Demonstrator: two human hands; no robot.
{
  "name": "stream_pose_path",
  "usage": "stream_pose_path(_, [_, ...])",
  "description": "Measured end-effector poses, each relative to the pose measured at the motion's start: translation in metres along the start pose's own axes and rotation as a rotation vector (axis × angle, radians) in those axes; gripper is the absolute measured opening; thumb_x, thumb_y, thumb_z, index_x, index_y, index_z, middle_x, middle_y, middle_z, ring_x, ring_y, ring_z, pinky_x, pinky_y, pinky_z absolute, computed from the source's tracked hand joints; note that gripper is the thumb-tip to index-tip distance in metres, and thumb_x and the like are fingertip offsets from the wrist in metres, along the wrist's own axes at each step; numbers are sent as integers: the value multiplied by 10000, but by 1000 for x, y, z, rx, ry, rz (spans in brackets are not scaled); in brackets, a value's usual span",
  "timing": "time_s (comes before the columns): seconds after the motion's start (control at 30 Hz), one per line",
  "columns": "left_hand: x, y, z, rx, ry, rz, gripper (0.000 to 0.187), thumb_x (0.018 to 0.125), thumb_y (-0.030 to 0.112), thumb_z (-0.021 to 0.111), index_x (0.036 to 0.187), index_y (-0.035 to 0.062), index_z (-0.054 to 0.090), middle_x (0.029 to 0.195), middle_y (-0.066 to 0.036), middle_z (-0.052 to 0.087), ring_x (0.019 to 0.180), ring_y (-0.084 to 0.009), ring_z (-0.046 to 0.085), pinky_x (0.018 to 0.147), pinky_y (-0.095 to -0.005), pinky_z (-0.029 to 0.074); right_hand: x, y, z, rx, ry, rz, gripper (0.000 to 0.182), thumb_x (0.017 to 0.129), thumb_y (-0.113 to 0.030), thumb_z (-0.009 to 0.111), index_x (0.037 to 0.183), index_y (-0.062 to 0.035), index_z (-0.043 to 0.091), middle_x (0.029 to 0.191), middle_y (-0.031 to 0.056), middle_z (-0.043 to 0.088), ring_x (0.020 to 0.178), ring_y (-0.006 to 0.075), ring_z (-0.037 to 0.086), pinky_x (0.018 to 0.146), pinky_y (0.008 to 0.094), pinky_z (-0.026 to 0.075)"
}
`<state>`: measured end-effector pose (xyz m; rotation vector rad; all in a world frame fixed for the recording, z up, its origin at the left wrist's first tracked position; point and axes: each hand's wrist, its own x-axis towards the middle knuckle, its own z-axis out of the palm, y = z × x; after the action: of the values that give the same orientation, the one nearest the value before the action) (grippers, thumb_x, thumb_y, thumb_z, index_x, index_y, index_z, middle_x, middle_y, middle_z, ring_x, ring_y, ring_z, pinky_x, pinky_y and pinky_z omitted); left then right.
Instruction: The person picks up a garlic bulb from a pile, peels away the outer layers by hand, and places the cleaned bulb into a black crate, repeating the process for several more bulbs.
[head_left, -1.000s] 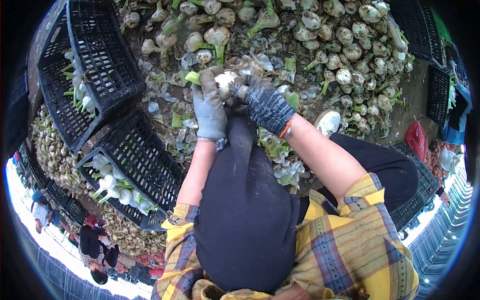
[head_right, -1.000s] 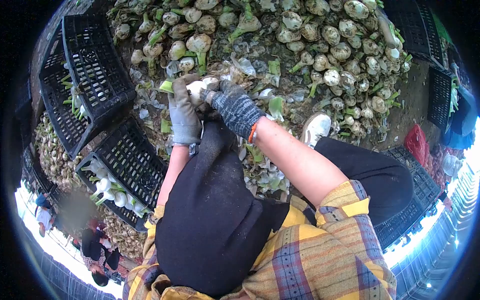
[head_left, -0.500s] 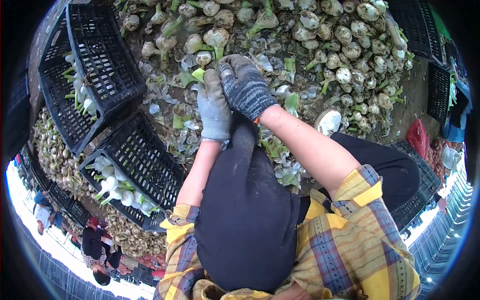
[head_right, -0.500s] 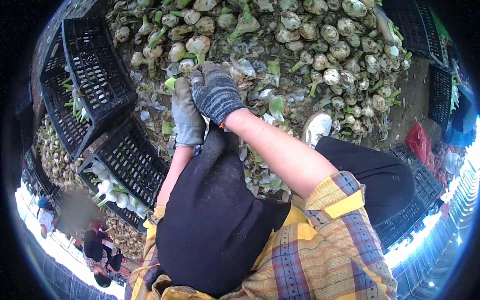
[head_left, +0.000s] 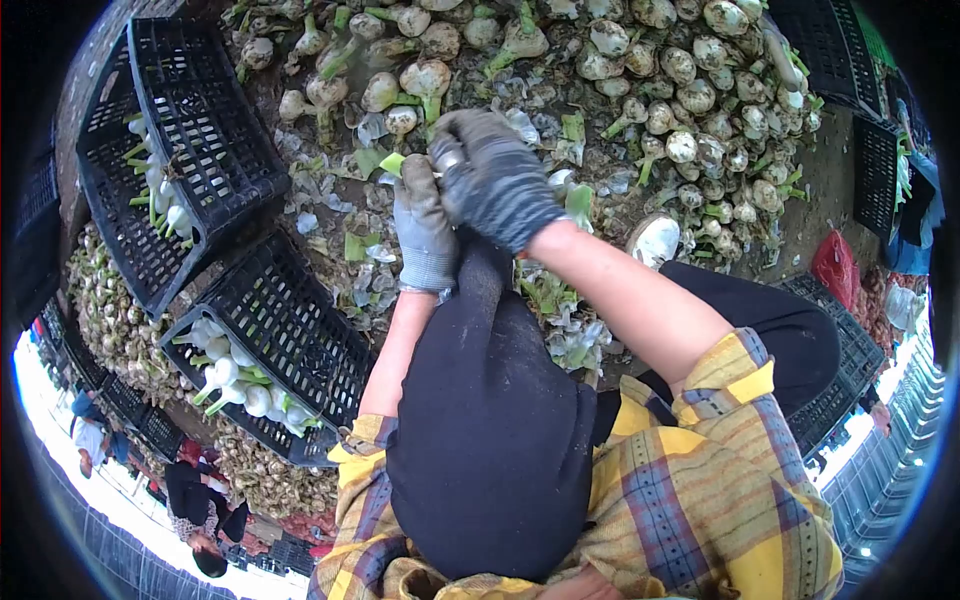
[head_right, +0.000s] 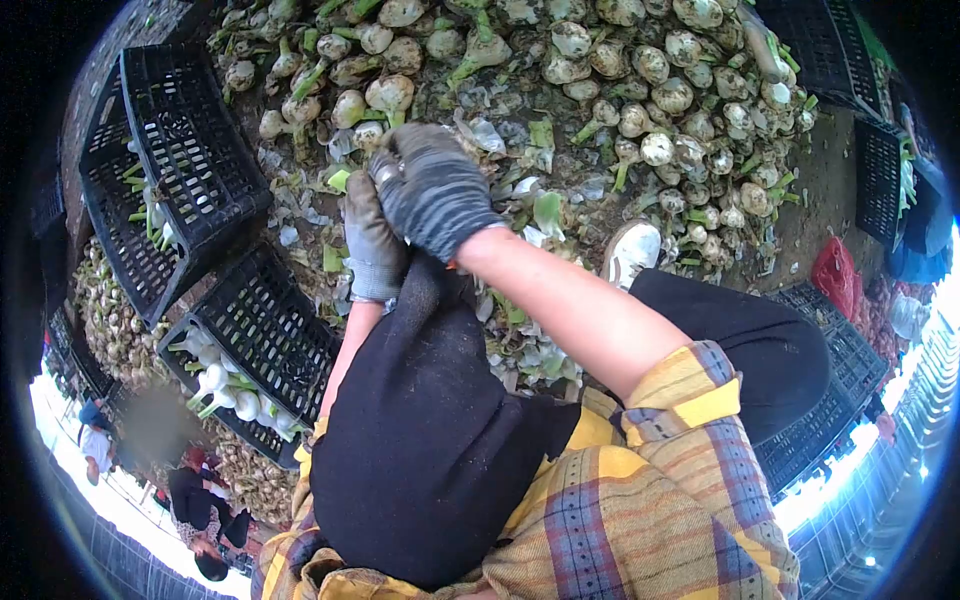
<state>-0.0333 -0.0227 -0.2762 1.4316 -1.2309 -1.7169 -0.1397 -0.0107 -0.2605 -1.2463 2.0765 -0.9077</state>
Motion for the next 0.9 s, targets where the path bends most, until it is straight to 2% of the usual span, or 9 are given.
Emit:
stream_pose_path(0.1, [-2, 13, 1, -64, -10, -77, 403, 939, 399, 425, 929, 19, 558, 847, -60, 571, 711, -105, 513, 645, -249, 437, 8, 21, 18, 58, -116, 246, 321, 896, -280, 404, 967, -16, 572, 970, 229, 599, 936, 378, 562, 844, 440, 436])
stream_pose_path(0.13, [-2, 8, -5, 49, -66, -73, 400, 949, 398, 396, 973, 26, 542, 841, -58, 588, 728, -99, 539, 642, -253, 450, 12, 47, 32, -109, -91, 75, 340, 894, -288, 405, 981, -5, 570, 1009, 228, 597, 950, 381, 564, 853, 438, 440])
stream_pose_path(0.23, [-7, 17, -4, -297, -65, -365, 415, 963, 409, 342, 1008, 44, 534, 870, -68, 606, 767, -105, 570, 634, -260, 470, 12, 63, 13, -86, -107, 289, 307, 862, -270, 455, 993, -27, 588, 961, 221, 609, 921, 372, 575, 831, 417, 448])
stream_pose_path(0.27, [-5, 15, -3, -382, -6, -389, 480, 930, 491, 352, 1048, 65, 538, 888, -96, 636, 755, -183, 595, 555, -306, 470, 10, 73, 10, -11, -47, 237, 285, 850, -246, 480, 1004, -34, 591, 953, 217, 611, 912, 368, 576, 825, 409, 450])
stream_pose_path(0.4, [11, -6, -14, -807, 84, -621, 484, 907, 510, 369, 1030, 82, 560, 973, -116, 636, 866, -278, 610, 684, -368, 501, -6, 53, -10, 346, -67, 176, 278, 808, -184, 577, 1045, -38, 588, 972, 182, 620, 912, 305, 596, 820, 368, 465])
stream_pose_path(0.53, [8, -10, -14, -894, 39, -632, 447, 951, 448, 310, 1003, 76, 552, 892, -81, 625, 821, -219, 612, 703, -351, 518, -15, 9, -30, 354, -179, -111, 266, 822, -156, 594, 1062, -41, 594, 1063, 94, 599, 947, 231, 577, 847, 331, 453])
stream_pose_path(0.7, [10, -14, -16, -933, -32, -570, 487, 940, 453, 334, 997, 28, 566, 902, -94, 627, 817, -224, 614, 729, -353, 521, -10, 6, -26, 241, -430, -135, 219, 797, -185, 585, 964, -47, 609, 934, 165, 612, 863, 339, 584, 780, 408, 458])
stream_pose_path(0.8, [2, -15, -26, -691, 76, -532, 518, 941, 466, 337, 958, 20, 600, 851, -84, 644, 732, -204, 630, 624, -291, 535, -27, 7, -29, 109, -720, -224, 187, 816, -223, 559, 917, -67, 580, 865, 156, 598, 825, 333, 583, 746, 410, 457])
stream_pose_path(0.9, [7, -1, -32, -788, 124, -428, 519, 932, 482, 361, 942, 22, 601, 882, -93, 637, 802, -206, 629, 685, -360, 536, -35, 12, -36, 31, -852, -151, 214, 806, -204, 574, 931, -32, 595, 872, 167, 610, 812, 313, 594, 725, 397, 470])
